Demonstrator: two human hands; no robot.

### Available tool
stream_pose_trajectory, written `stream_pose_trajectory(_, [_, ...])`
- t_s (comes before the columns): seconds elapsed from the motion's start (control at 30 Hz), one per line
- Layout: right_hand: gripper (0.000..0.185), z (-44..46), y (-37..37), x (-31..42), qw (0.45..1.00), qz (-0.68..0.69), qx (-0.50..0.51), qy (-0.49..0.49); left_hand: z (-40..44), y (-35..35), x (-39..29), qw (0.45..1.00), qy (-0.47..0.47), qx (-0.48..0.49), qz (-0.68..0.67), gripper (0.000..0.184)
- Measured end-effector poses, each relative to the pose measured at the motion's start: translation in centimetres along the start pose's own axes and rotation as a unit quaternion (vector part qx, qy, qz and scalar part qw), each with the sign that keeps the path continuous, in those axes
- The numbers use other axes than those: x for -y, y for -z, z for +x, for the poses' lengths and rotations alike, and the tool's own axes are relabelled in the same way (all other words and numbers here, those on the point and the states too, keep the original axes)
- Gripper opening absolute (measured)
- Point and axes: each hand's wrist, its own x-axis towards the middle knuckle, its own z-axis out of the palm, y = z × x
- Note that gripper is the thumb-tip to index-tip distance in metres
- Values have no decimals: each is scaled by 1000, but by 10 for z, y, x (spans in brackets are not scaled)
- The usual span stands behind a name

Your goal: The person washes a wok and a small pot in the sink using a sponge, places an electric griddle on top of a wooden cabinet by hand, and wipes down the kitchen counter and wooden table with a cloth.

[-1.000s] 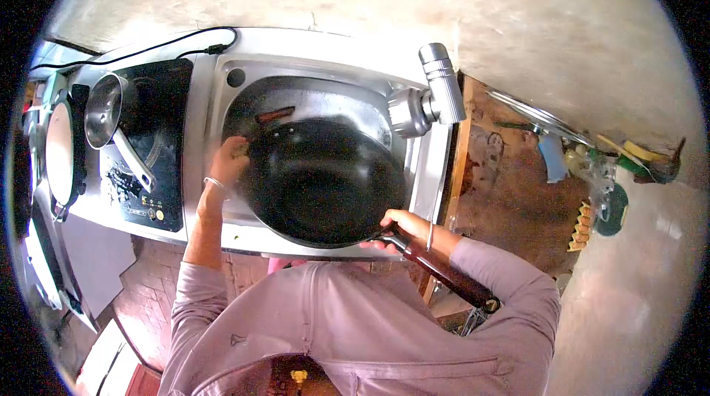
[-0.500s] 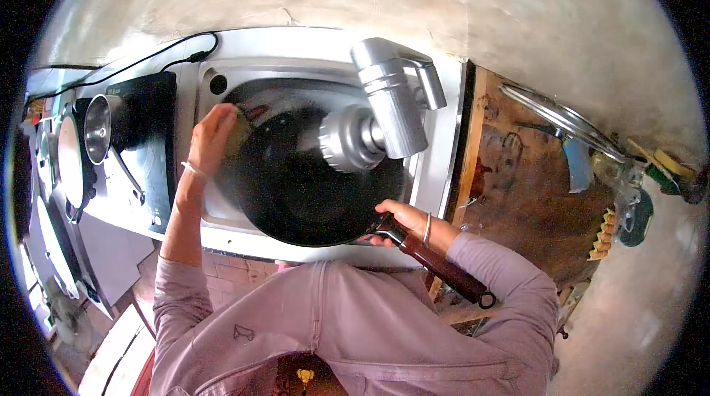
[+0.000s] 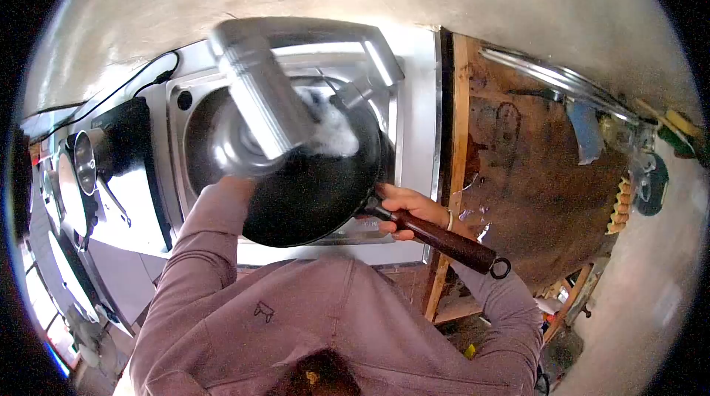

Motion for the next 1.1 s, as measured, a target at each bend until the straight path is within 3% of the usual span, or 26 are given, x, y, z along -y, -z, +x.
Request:
stream_pose_trajectory(0.17, [51, 0, 4, 1, 1000, -21, 3, 19, -13, -18, -68, 997, -67, -20, 31, 38])
stream_pose_trajectory(0.23, [52, 2, 10, 4, 997, -51, 53, -31, -30, -18, -92, 989, -143, 4, 24, 39])
stream_pose_trajectory(0.27, [52, 0, 3, 4, 997, -79, 10, -14, -42, -17, -100, 979, -200, 25, 5, 40])
stream_pose_trajectory(0.33, [52, 0, 11, 1, 997, -75, 10, 0, -77, -18, -97, 941, -309, 100, -98, 41])
stream_pose_trajectory(0.37, [52, 1, 13, -2, 997, -71, 8, 12, -103, -16, -85, 875, -294, 199, -329, 37])
stream_pose_trajectory(0.47, [53, 1, 6, -5, 999, -37, 11, 27, -135, 14, -22, 801, -444, 327, -231, 36])
stream_pose_trajectory(0.5, [53, 0, 5, -5, 999, -31, 15, 33, -144, 27, 3, 810, -325, 419, -252, 42])
stream_pose_trajectory(0.53, [54, 0, 5, -7, 999, -16, 15, 40, -142, 35, 22, 806, -339, 469, -120, 42])
stream_pose_trajectory(0.57, [54, 1, 6, -7, 999, -15, 15, 39, -141, 82, 29, 827, -281, 483, -60, 44])
stream_pose_trajectory(0.6, [55, 1, 8, -8, 999, -20, 17, 46, -131, 90, 39, 825, -308, 473, 25, 44])
stream_pose_trajectory(0.67, [55, 1, 9, -8, 998, -23, 16, 51, -113, 92, 54, 876, -283, 336, 201, 42])
stream_pose_trajectory(0.73, [56, 1, 7, -7, 999, -14, 20, 46, -62, 0, 98, 901, -313, 179, 242, 47])
stream_pose_trajectory(0.77, [56, 1, 5, -6, 999, -13, 17, 44, -46, -14, 92, 932, -316, 132, 118, 48])
stream_pose_trajectory(0.8, [56, 1, 4, -5, 999, -9, 18, 43, -37, -21, 71, 945, -305, 91, 77, 49])
stream_pose_trajectory(0.9, [55, 3, 3, -4, 999, -5, 17, 38, 3, -76, 3, 956, -261, -50, -122, 56])
stream_pose_trajectory(0.97, [55, 3, 5, -2, 999, -9, 14, 35, -12, -94, -54, 934, -313, -148, 86, 61])
stream_pose_trajectory(1.0, [54, 3, 8, -1, 999, -21, 11, 24, -28, -69, -89, 964, -240, -67, -90, 62])
stream_pose_trajectory(1.03, [53, 2, 11, -2, 999, -32, 11, 13, -44, -54, -107, 953, -157, 18, -260, 64])
stream_pose_trajectory(1.1, [51, 3, 18, -5, 998, -57, 7, 32, -69, -56, -102, 886, -265, 100, -367, 60])
